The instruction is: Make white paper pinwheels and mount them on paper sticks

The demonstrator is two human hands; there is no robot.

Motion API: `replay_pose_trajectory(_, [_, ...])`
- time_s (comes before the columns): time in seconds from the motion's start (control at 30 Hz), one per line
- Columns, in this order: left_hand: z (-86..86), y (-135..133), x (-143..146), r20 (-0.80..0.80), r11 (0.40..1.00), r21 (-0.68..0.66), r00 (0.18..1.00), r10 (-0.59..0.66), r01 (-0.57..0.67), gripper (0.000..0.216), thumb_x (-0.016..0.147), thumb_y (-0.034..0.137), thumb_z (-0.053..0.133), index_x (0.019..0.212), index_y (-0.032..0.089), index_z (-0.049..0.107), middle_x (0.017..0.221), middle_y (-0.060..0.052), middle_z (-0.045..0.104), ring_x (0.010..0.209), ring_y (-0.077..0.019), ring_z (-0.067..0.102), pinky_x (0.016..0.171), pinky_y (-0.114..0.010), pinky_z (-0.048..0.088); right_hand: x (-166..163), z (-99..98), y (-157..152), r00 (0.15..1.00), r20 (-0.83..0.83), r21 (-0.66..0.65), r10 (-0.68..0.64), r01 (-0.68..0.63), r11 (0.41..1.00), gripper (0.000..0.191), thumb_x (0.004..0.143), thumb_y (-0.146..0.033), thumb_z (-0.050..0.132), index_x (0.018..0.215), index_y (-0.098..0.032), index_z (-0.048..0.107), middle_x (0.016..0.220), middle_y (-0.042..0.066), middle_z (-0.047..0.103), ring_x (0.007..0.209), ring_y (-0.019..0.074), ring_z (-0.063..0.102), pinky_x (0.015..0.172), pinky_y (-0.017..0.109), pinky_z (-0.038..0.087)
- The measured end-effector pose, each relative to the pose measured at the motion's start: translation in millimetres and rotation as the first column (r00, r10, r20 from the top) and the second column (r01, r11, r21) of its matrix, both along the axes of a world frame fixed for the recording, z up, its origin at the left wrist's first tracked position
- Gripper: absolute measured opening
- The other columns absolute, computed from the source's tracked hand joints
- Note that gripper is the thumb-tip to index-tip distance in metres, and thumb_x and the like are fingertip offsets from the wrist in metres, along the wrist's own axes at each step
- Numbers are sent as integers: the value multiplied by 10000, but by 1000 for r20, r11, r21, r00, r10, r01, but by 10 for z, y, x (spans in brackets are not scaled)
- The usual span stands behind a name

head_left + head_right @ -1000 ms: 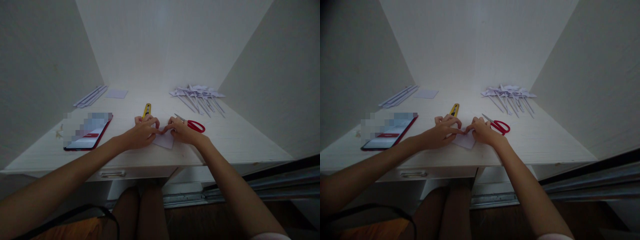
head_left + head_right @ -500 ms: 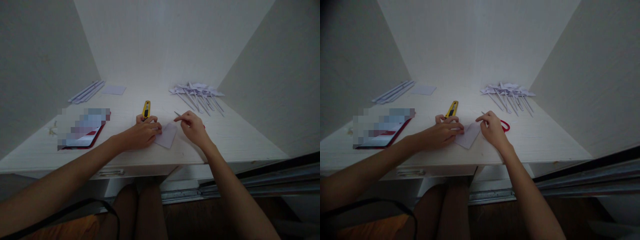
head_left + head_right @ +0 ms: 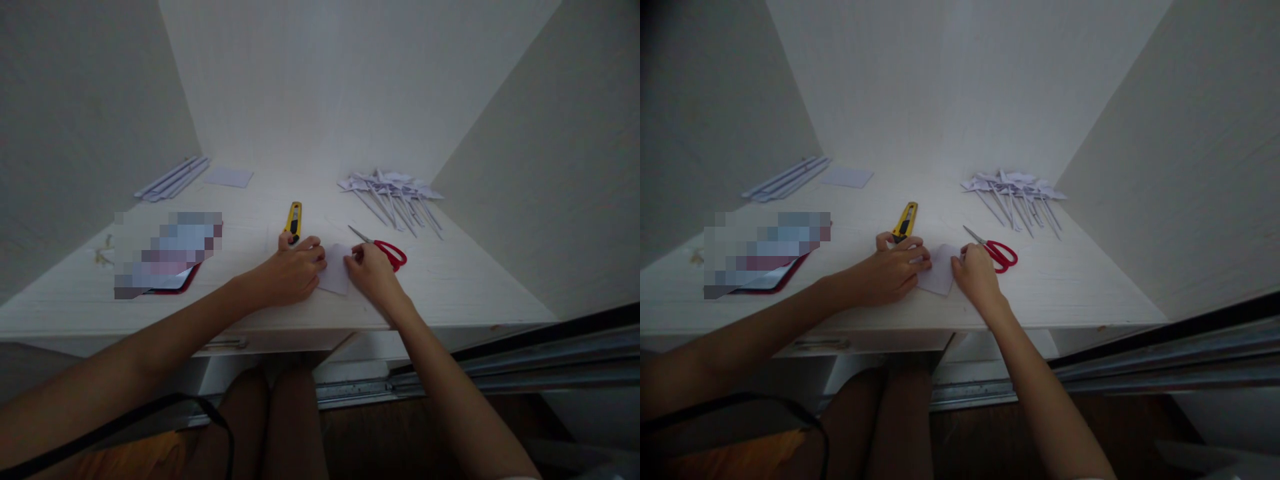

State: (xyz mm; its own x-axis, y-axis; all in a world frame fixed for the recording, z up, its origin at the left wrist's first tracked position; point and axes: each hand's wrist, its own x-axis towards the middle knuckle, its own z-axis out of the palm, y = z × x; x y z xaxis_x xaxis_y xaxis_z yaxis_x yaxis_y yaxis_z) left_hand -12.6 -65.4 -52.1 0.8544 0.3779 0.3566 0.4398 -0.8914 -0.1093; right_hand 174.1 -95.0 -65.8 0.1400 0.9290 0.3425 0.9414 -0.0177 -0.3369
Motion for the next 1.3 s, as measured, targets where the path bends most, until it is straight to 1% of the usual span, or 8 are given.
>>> replay_pose_trajectory(0.3, [-29,19,-18,3,1000,2,1000,-1,1,230,814,125,401,928,143,600,1026,-113,613,1085,-274,432,823,-490,242,-46,48,-23,969,-246,54,-28,43,998,68,713,-183,546,735,-142,596,690,73,650,643,188,598,640,318,451])
replay_pose_trajectory(0.4, [-39,37,-34,3,1000,-5,1000,-13,13,243,802,114,413,959,151,594,1038,-113,611,1091,-272,426,828,-484,233,-69,63,-47,957,-287,121,47,-12,993,53,719,-180,558,711,-147,599,659,48,637,590,156,572,596,290,441])
replay_pose_trajectory(0.5, [-44,60,-57,-8,1000,-7,1000,-22,22,273,801,97,403,984,166,594,1053,-102,607,1084,-270,427,836,-476,224,-74,46,-65,925,-336,190,178,-119,975,47,734,-181,570,738,-148,604,668,34,632,587,133,561,576,265,443])
replay_pose_trajectory(0.57, [-50,77,-73,-19,999,-11,999,-31,31,292,802,94,395,997,181,593,1073,-93,601,1081,-265,426,835,-468,219,-69,25,-72,896,-362,202,256,-192,960,48,740,-181,579,764,-150,605,707,35,636,612,129,571,571,254,452])
replay_pose_trajectory(0.63, [-60,91,-87,-18,999,-13,999,-40,40,303,799,95,398,1010,195,591,1093,-86,594,1084,-261,422,833,-458,216,-63,9,-78,877,-355,200,324,-267,943,62,751,-175,578,797,-151,611,755,39,633,642,126,577,568,246,456])
replay_pose_trajectory(0.77, [-82,101,-106,3,999,-27,999,-36,37,314,798,90,402,1020,212,586,1096,-72,596,1100,-255,419,838,-447,207,-54,1,-91,870,-248,212,426,-381,900,104,787,-137,542,823,-157,637,803,40,607,678,116,562,624,253,458])
replay_pose_trajectory(0.93, [-97,94,-129,-5,998,-47,999,-40,40,354,792,78,404,1075,217,565,1107,-75,586,1096,-249,422,837,-454,201,-43,-9,-82,884,-155,160,440,-417,894,156,796,-131,534,865,-168,669,860,52,616,734,131,564,673,276,451])
replay_pose_trajectory(1.3, [-91,88,-149,-11,998,-47,999,-51,50,395,794,86,416,1129,237,561,1112,-86,565,1105,-268,405,855,-464,213,-10,10,-103,856,-122,137,502,-487,863,204,803,-107,527,896,-182,693,870,51,595,776,136,561,697,273,461])
